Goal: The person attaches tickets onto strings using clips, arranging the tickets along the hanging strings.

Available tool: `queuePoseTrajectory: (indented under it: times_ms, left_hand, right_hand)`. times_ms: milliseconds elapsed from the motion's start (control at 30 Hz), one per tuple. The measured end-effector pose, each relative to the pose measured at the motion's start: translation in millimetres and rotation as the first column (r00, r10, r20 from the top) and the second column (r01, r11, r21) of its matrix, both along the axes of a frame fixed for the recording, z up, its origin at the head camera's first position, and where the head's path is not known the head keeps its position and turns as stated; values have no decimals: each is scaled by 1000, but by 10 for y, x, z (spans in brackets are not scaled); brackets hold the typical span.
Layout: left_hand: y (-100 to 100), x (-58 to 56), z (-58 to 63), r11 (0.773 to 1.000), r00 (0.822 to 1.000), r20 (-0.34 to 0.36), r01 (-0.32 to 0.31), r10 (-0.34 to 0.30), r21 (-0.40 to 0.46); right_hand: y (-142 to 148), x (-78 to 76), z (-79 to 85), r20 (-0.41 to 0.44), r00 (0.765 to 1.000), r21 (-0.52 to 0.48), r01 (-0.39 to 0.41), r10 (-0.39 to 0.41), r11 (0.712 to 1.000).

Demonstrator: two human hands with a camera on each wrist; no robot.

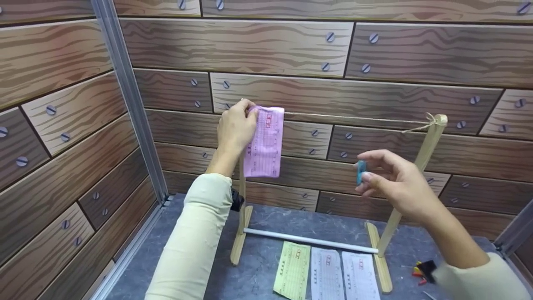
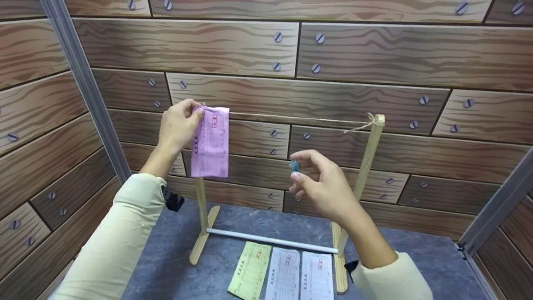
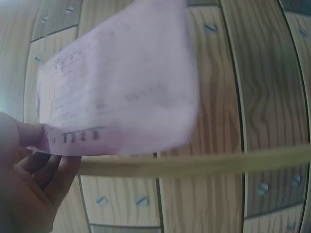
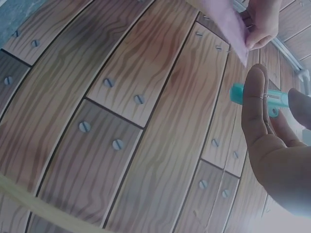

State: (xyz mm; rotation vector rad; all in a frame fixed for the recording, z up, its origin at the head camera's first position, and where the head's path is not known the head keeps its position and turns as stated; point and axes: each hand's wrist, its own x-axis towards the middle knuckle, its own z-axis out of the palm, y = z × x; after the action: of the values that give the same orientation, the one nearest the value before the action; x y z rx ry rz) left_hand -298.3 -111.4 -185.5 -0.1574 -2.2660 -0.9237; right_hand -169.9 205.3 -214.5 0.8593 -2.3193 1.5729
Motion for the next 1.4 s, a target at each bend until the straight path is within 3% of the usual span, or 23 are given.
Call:
queuePoseTrajectory:
  times_ms: [100, 233, 333, 400, 500, 567, 633, 733, 867, 1233, 1300, 1400]
  left_hand:
    - [-21, -6, -4, 989, 999, -27, -27, 23, -147]
    - [-52, -32, -14, 927, 983, -172, -118, 60, -357]
    - [-84, -80, -32, 892, 950, -303, -195, 69, -409]
    - [-111, -115, -38, 897, 933, -357, -203, 55, -393]
    - [-138, -169, -53, 934, 943, -334, -124, 6, -335]
    - [-165, -196, -55, 962, 958, -281, -16, -64, -273]
    - [-193, -219, -54, 974, 966, -216, 99, -144, -204]
    - [-229, -242, -51, 959, 948, -160, 258, -274, -115]
    - [-263, -265, -50, 918, 908, -133, 396, -397, -32]
    - [-275, -339, -132, 833, 828, -265, 538, -494, 129]
    - [-271, -332, -124, 828, 827, -269, 542, -494, 143]
    - [-265, -316, -96, 850, 847, -242, 511, -473, 127]
  right_hand:
    - [-71, -13, 46, 3, 1000, -5, -24, 24, 1000]
    - [-164, -34, 111, -5, 999, 8, -36, 36, 999]
    - [-231, -50, 170, -25, 999, 19, -33, 34, 999]
    - [-276, -60, 212, -37, 999, 28, -34, 36, 999]
    - [-332, -75, 254, -42, 998, 41, -35, 36, 999]
    - [-371, -87, 284, -43, 998, 50, -39, 41, 998]
    - [-414, -100, 322, -45, 998, 56, -40, 42, 998]
    - [-488, -117, 396, -47, 998, 54, -47, 49, 997]
    - [-623, -150, 515, -46, 997, 44, -58, 60, 997]
    - [-1060, -366, 753, -43, 992, 51, -119, 121, 992]
    - [-1132, -417, 801, -48, 993, 57, -107, 110, 993]
    - [-1237, -502, 877, -54, 996, 44, -63, 65, 997]
